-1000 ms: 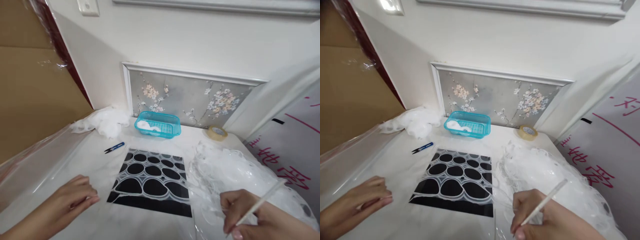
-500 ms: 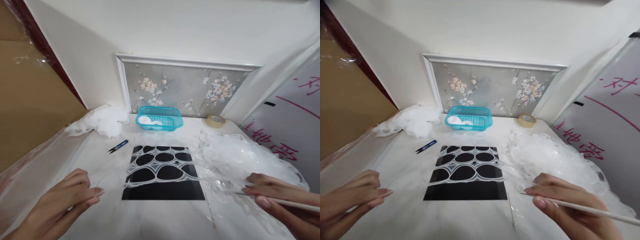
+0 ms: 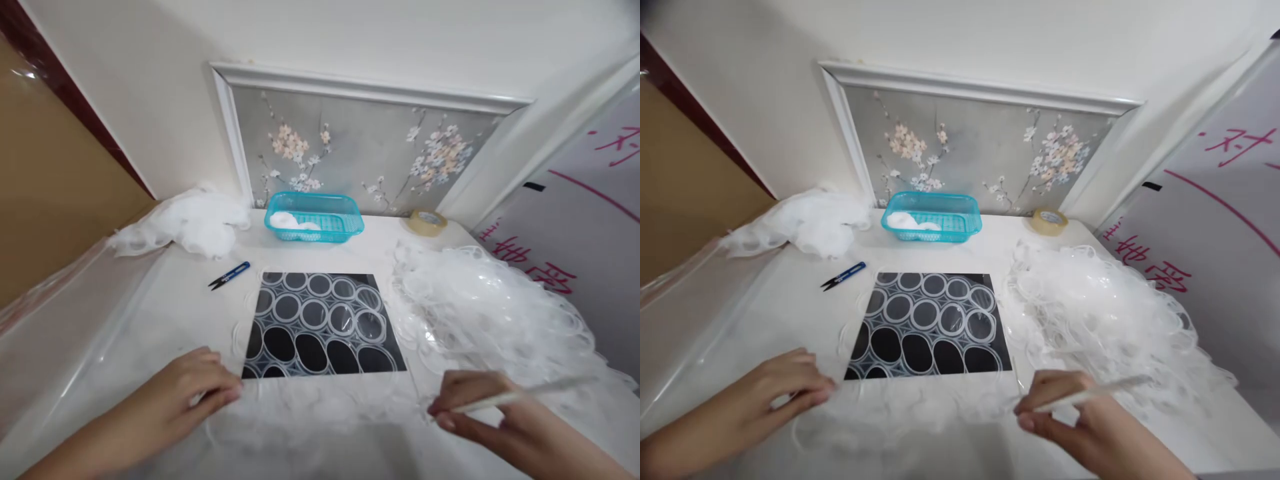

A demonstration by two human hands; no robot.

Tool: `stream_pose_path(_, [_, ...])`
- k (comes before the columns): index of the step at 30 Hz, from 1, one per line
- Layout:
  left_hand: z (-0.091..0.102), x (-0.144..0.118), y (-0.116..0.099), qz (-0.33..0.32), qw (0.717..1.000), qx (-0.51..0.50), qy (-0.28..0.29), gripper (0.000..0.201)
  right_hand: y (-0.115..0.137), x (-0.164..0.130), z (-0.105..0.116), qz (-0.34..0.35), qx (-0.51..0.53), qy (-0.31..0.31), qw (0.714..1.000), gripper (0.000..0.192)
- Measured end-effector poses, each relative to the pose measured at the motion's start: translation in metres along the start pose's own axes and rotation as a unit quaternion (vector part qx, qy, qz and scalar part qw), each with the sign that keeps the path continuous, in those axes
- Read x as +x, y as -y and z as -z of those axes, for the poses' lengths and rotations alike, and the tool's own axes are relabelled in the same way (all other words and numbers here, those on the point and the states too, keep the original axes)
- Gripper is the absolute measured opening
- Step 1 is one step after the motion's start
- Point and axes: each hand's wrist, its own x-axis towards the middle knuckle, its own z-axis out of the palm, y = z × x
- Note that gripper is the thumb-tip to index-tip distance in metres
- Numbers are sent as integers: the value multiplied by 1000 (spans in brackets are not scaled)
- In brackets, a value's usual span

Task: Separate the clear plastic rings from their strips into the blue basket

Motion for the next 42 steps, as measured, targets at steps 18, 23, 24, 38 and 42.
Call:
stream_pose_path(18, [-78,46,-6,-341,919,195,19,19,-41,149,-22,-205,366,-194,887,32])
stream_pose_path(23, [-82,45,-11,-360,895,265,-2,17,-59,152,-12,-156,119,-124,973,36])
stream_pose_path(24, [-80,45,-11,-362,896,257,-9,17,-62,153,-9,-151,105,-121,976,37])
stream_pose_path(38, [-79,61,-41,-292,924,237,-72,19,-44,199,25,-143,-56,-297,942,22])
stream_pose_path(42, [-81,45,-17,-232,945,229,-29,43,-40,150,0,-86,109,-236,962,35])
